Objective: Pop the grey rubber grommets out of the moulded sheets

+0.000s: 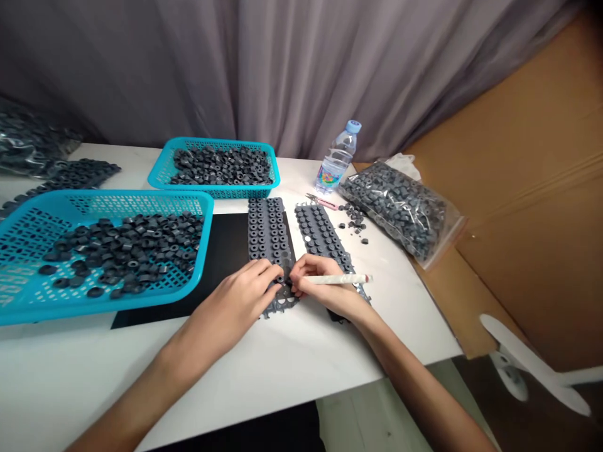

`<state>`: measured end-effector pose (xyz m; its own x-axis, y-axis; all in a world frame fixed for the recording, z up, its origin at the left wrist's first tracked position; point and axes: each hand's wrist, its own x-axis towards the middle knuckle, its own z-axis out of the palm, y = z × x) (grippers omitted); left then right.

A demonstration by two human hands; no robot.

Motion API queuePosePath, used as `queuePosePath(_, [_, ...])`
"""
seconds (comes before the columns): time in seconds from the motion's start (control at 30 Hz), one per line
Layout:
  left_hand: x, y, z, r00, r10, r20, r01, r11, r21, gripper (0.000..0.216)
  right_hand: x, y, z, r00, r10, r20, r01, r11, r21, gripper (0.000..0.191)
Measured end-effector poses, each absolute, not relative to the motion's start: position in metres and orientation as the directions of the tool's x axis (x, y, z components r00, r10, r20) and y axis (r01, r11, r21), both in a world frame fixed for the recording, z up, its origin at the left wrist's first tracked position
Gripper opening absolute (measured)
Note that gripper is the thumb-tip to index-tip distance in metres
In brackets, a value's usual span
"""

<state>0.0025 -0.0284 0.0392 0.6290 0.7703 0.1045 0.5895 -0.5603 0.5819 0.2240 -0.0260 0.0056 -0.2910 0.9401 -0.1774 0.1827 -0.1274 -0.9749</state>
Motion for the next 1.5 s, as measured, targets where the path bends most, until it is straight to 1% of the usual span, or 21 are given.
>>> queuePosePath(0.1, [-0.001, -0.024, 0.026, 0.629, 0.775, 0.063, 0.578, -0.521, 0.628, 0.022, 0.225, -0.025, 0.005, -0.305, 0.939, -0.159, 0.183, -0.106, -0.977, 0.01])
queuePosePath(0.2, [-0.005, -0.021, 0.022, 0.614, 0.787, 0.058, 0.561, -0.487, 0.669, 0.022, 0.225, -0.024, 0.005, -0.308, 0.938, -0.157, 0.181, -0.104, -0.978, 0.011])
queuePosePath(0.37, [-0.004, -0.02, 0.022, 0.612, 0.786, 0.086, 0.53, -0.489, 0.693, 0.026, 0.223, -0.025, 0.002, -0.281, 0.947, -0.152, 0.202, -0.097, -0.975, 0.01])
queuePosePath(0.5, [-0.002, -0.018, 0.021, 0.599, 0.791, 0.122, 0.496, -0.486, 0.72, 0.024, 0.223, -0.025, 0.003, -0.298, 0.942, -0.152, 0.205, -0.092, -0.974, 0.009])
queuePosePath(0.97, [-0.001, -0.02, 0.021, 0.621, 0.774, 0.123, 0.512, -0.519, 0.684, 0.022, 0.222, -0.026, 0.003, -0.286, 0.947, -0.143, 0.233, -0.076, -0.969, 0.009])
queuePosePath(1.07, [-0.001, -0.02, 0.022, 0.63, 0.767, 0.118, 0.527, -0.534, 0.661, 0.021, 0.222, -0.025, 0.004, -0.292, 0.946, -0.144, 0.251, -0.069, -0.966, 0.01])
queuePosePath(1.17, [0.001, -0.02, 0.021, 0.649, 0.747, 0.143, 0.538, -0.584, 0.609, 0.017, 0.223, -0.025, 0.005, -0.299, 0.945, -0.13, 0.256, -0.052, -0.965, 0.009])
queuePosePath(1.27, [0.003, -0.019, 0.02, 0.668, 0.725, 0.167, 0.568, -0.642, 0.514, 0.017, 0.223, -0.026, 0.004, -0.296, 0.948, -0.117, 0.267, -0.036, -0.963, 0.007])
queuePosePath(1.43, [0.009, -0.022, 0.016, 0.693, 0.705, 0.154, 0.624, -0.692, 0.363, 0.022, 0.222, -0.026, 0.002, -0.286, 0.951, -0.119, 0.283, -0.035, -0.959, 0.007])
queuePosePath(1.5, [0.01, -0.024, 0.014, 0.699, 0.694, 0.17, 0.606, -0.702, 0.374, 0.025, 0.222, -0.026, 0.001, -0.279, 0.954, -0.114, 0.287, -0.03, -0.958, 0.006])
